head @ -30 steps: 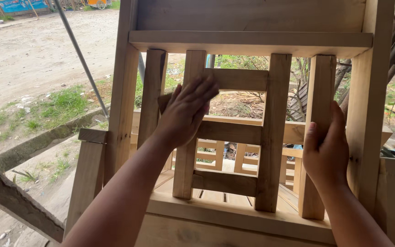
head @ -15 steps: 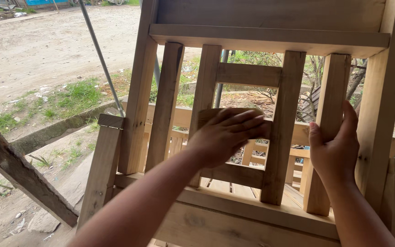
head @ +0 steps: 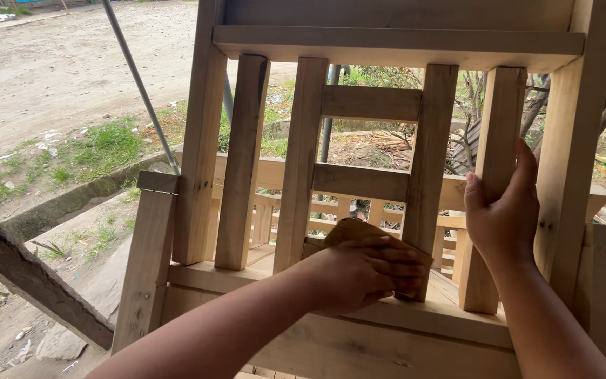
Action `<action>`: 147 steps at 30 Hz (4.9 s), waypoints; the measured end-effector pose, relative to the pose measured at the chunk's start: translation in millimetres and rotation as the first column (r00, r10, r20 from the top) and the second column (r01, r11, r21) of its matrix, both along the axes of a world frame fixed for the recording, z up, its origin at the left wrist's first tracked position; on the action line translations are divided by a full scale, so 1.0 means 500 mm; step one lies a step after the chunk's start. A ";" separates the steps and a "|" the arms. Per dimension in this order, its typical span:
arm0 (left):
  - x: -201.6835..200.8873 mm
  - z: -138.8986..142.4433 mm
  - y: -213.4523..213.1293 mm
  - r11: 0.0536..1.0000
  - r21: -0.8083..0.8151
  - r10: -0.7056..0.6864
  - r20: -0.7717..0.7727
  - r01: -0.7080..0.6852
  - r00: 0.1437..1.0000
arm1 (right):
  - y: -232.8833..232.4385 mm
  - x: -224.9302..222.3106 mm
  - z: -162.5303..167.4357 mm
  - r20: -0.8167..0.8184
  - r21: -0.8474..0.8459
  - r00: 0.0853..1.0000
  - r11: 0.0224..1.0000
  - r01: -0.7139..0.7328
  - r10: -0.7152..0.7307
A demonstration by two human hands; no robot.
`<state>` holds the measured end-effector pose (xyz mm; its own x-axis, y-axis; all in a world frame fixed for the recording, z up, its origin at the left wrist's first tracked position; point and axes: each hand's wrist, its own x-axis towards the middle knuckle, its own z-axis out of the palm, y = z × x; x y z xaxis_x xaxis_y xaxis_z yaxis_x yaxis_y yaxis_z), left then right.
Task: The person sands the vertical slats of a wooden chair frame using a sanding block. They work methodically on each slat, holding the chair steady with one hand while sanding with the other. The task continues throughout the clip without interruption.
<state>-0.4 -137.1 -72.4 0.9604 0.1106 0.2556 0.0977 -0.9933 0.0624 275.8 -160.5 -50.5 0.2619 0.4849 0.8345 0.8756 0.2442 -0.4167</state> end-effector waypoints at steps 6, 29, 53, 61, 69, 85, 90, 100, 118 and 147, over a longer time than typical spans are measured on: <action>-0.110 0.067 -0.001 0.998 -0.059 0.017 -0.078 -0.022 0.997 | 0.004 0.003 -0.005 0.062 0.043 0.998 0.999 -0.011 0.008; -0.323 0.050 -0.031 0.693 0.121 0.550 0.548 -0.710 0.630 | 0.009 0.027 -0.023 0.078 0.032 0.996 0.999 0.037 -0.039; -0.258 -0.007 0.090 0.822 -0.124 0.523 0.549 -0.555 0.652 | -0.028 -0.022 0.021 -0.011 -0.072 1.000 0.997 0.026 -0.027; -0.192 0.170 0.331 0.866 0.007 0.340 0.723 -0.499 0.601 | 0.008 0.050 -0.040 -0.048 -0.019 0.994 0.996 0.093 -0.094; -0.243 0.037 0.101 0.833 -0.184 0.496 0.668 -0.523 0.555 | 0.078 0.085 -0.093 -0.141 -0.030 0.980 0.990 0.138 -0.140; 0.308 0.009 -0.003 0.954 0.080 0.209 0.521 -0.290 0.828 | -0.186 0.021 -0.028 -0.919 -0.040 0.305 0.709 -0.704 0.251; 0.411 0.172 0.173 0.918 0.116 0.192 0.706 -0.379 0.682 | -0.217 0.017 -0.061 -0.926 -0.050 0.287 0.676 -0.735 0.243; 0.210 -0.018 -0.093 0.992 0.094 0.069 0.171 -0.086 0.983 | -0.208 0.020 -0.066 -0.896 0.042 0.259 0.650 -0.759 0.360; 0.170 -0.128 -0.219 0.983 0.020 0.169 0.289 -0.182 0.942 | -0.228 0.037 -0.022 -0.884 0.006 0.284 0.618 -0.787 0.370; -0.297 -0.125 -0.195 0.536 -0.325 0.804 0.478 -0.779 0.353 | -0.103 -0.096 -0.097 0.228 -0.392 0.971 0.920 0.019 0.078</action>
<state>-149.1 -234.9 -135.1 0.1208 0.7655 0.6320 0.7761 -0.4698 0.4206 227.9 -212.0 -98.9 0.0627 0.7872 0.6135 0.9545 0.1323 -0.2672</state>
